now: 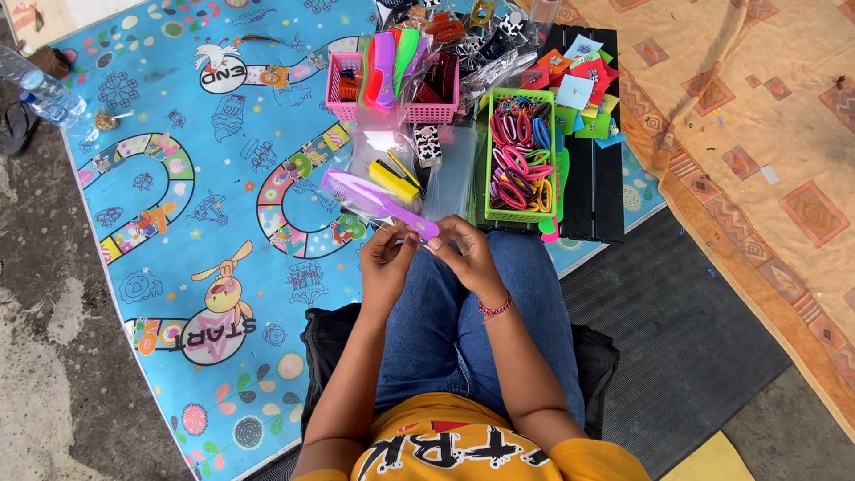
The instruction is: Packaging various hair accessories like combs and clips into individual plastic bags.
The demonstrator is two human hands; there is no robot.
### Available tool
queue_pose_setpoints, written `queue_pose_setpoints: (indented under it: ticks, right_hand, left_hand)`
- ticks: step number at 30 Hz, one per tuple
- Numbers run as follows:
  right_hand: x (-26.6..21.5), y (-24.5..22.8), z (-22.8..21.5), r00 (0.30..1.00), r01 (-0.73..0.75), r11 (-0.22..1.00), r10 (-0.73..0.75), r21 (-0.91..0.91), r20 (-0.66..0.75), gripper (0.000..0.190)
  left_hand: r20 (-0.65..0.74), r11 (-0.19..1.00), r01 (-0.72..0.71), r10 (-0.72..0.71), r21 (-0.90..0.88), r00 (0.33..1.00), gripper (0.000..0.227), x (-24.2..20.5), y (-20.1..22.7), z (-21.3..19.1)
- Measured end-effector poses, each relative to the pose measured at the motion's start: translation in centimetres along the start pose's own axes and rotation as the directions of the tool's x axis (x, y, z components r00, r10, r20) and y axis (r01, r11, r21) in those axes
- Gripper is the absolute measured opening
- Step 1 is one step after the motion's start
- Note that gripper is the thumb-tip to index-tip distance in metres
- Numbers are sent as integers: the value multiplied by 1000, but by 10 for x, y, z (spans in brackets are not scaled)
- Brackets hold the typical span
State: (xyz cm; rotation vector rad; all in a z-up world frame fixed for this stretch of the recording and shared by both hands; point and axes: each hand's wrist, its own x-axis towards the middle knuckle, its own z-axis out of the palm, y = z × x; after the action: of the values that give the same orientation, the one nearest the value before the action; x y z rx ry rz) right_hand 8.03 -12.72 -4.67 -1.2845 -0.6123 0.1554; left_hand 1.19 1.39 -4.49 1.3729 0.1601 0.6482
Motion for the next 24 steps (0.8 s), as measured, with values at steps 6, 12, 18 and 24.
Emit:
queue_pose_setpoints:
  ticks: [6,12,18,24]
  right_hand:
    - [-2,-38,14,999,43,999,-42,11,-13,25]
    - [-5,-45,18,997,36,999,-38,-26,-66,13]
    - [-12,-20,18,991,-46,997,53,61,-120,19]
    - [-11,-11,13,986,20,995,-3,100,-167,16]
  left_hand:
    - [11,984,-42,41,174,999,9,-3,31,7]
    - [-43,996,-33,36,79,998,8,-2,34,9]
    - [-94,1000,-17,15,-17,995,12,-1,54,10]
    - [-59,998,-10,6,-57,998,8,-1,48,12]
